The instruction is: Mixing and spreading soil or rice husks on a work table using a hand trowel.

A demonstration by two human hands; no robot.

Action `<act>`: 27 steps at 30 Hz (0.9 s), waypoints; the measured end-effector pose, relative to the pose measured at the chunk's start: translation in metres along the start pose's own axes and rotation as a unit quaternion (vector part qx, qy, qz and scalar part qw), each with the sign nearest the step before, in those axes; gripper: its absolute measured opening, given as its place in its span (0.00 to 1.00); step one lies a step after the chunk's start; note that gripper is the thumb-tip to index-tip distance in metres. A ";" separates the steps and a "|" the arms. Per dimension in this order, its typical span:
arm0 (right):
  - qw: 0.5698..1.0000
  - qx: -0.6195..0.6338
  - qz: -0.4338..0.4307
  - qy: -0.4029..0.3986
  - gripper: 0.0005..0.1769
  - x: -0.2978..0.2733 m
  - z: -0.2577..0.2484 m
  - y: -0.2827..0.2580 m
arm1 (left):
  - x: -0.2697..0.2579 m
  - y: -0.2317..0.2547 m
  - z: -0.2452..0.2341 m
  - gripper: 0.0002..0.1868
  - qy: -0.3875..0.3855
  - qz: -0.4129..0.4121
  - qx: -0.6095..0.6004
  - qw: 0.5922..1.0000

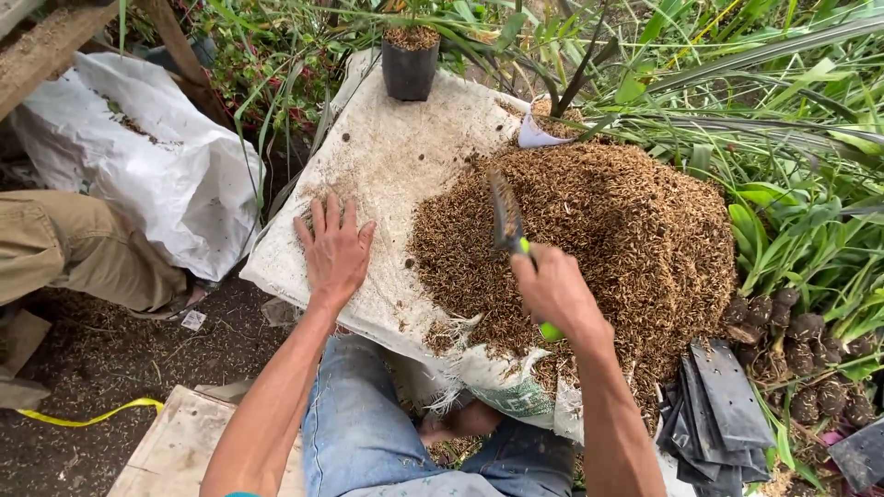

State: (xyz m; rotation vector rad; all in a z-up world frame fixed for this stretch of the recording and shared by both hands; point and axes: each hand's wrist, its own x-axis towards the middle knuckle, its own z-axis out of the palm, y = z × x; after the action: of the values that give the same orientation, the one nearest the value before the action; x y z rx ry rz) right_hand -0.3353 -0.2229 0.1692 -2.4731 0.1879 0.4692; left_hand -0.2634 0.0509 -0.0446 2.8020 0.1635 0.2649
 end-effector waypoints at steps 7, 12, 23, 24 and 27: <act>0.999 -0.011 -0.041 0.018 0.21 0.052 0.031 0.028 | -0.002 0.000 0.000 0.36 -0.002 0.002 -0.006 1.000; 0.998 -0.039 -0.047 -0.031 0.20 0.038 0.065 0.020 | -0.001 0.002 -0.002 0.36 -0.005 -0.004 -0.012 1.000; 0.981 0.108 -0.086 -0.138 0.16 -0.011 0.153 0.038 | 0.001 -0.004 0.008 0.37 0.018 0.020 -0.005 1.000; 0.983 0.110 -0.117 -0.087 0.18 -0.002 0.169 0.046 | -0.001 0.001 -0.001 0.36 -0.003 -0.001 -0.018 1.000; 0.977 0.205 -0.037 -0.044 0.19 0.014 0.127 0.013 | -0.002 0.004 -0.007 0.36 -0.010 -0.004 -0.029 1.000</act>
State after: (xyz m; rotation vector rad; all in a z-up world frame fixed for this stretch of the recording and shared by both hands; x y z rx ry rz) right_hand -0.3621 -0.1586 0.0613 -2.0438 0.1404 0.4552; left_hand -0.2668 0.0492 -0.0369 2.7448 0.1595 0.2371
